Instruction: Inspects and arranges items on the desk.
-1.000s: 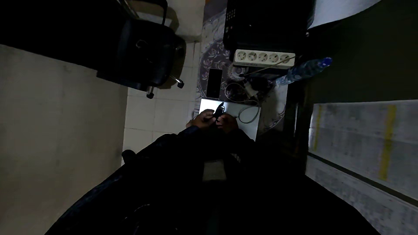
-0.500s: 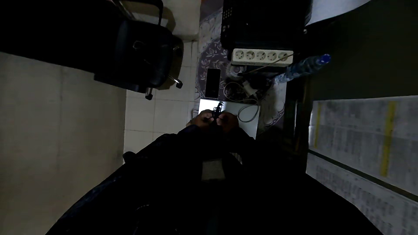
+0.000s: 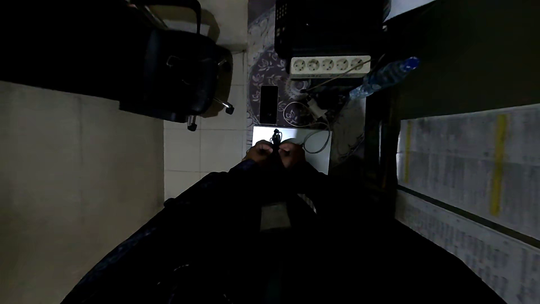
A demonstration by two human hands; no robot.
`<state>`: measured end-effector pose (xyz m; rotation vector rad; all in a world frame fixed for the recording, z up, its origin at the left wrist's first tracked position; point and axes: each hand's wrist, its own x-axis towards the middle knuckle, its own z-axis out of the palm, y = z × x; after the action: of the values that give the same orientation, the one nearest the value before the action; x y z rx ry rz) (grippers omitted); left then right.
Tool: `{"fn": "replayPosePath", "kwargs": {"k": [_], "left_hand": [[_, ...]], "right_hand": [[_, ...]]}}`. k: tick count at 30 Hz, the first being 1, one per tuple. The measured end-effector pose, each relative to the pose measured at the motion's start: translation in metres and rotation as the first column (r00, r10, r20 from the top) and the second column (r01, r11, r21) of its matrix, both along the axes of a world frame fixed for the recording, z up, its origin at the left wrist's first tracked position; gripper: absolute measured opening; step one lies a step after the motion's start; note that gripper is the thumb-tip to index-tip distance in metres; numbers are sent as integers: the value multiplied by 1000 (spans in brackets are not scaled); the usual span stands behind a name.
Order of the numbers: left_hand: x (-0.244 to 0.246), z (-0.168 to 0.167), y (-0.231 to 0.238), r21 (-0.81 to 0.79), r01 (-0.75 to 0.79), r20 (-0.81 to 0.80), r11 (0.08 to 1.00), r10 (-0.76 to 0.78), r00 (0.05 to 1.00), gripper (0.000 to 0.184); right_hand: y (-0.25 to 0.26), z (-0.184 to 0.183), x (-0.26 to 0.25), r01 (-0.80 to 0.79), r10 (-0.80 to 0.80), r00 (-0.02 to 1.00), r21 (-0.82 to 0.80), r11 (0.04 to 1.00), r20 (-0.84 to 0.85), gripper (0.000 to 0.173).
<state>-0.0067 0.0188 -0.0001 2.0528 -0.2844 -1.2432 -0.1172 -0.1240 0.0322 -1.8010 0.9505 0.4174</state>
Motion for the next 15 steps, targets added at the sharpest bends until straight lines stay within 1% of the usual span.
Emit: {"fn": "replayPosePath", "kwargs": {"k": [3,5,7,8,9,10,11,12,13,14,15], "left_hand": [[-6,7,-8,65,8,46,998,-11,999,23],[-7,10,-11,82,40,66,996,-46,997,23],[-9,15,-14,86,90,61,992,-95,994,26],[-11,16,-14,33,88,46,996,-89,995,26],[-14,16,-13,-64,50,16,997,-49,999,25],[-17,16,-13,-160,9,-26,987,-13,1000,29],[-20,16,-13,-216,0,-46,976,-10,999,37],[-22,21,-14,-199,44,-22,979,-49,999,45],[-24,31,-19,-130,95,17,987,-93,995,49],[-28,49,-26,-63,111,34,992,-109,993,46],[-33,71,-36,-10,102,35,995,-101,994,38]], "right_hand": [[1,6,-1,-26,26,1000,6,1000,9,33],[3,14,-2,-14,14,999,-2,1000,44,40],[6,27,-2,-14,17,997,-47,999,75,45],[6,31,-2,-26,31,997,-63,998,76,45],[6,33,-2,-34,40,996,-74,997,82,45],[6,35,-1,-30,37,995,-81,996,87,44],[5,37,0,-21,28,996,-83,996,89,44],[3,40,1,-19,25,997,-73,997,77,45],[1,45,3,-24,28,998,-61,998,62,45],[0,51,6,-33,35,998,-46,998,44,45],[-1,56,8,-40,41,999,-37,998,34,45]]}}
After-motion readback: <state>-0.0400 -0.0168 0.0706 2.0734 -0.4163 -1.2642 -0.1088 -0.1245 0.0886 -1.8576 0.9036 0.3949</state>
